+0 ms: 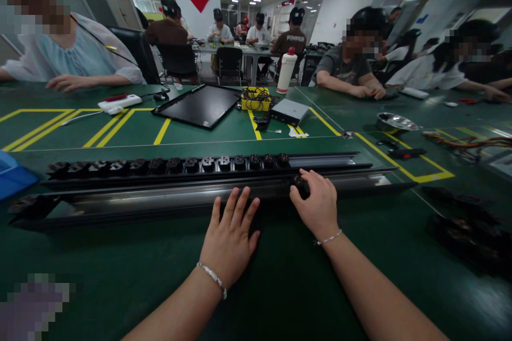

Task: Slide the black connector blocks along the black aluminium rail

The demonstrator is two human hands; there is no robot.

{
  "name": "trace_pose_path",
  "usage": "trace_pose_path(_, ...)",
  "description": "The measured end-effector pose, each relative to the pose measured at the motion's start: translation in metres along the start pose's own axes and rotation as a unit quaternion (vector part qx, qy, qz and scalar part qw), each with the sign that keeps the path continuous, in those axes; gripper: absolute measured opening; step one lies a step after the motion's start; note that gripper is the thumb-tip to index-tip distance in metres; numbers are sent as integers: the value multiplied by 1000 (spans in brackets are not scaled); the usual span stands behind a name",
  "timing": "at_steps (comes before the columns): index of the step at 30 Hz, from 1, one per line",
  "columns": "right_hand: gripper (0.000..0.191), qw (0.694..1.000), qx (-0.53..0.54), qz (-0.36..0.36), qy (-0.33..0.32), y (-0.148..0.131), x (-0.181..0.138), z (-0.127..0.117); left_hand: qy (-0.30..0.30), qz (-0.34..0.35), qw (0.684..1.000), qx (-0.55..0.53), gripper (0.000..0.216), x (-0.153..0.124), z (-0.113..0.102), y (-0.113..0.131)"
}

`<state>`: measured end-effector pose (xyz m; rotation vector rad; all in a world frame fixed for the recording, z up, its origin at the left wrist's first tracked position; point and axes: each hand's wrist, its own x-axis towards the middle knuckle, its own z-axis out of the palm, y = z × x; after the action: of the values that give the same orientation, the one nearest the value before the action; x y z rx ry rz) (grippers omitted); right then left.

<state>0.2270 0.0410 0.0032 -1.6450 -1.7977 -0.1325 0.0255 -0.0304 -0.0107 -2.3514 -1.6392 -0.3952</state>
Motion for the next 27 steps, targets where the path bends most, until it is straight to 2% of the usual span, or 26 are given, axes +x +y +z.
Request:
trace_pose_path(23,24,1000,-11,17,17,4,0,0,2,2,1000,-1,70,0,-1,2)
trace_pose_path(27,28,1000,-10,17,16,3,0,-1,6,3,1000,-2,71,-1,-1,2)
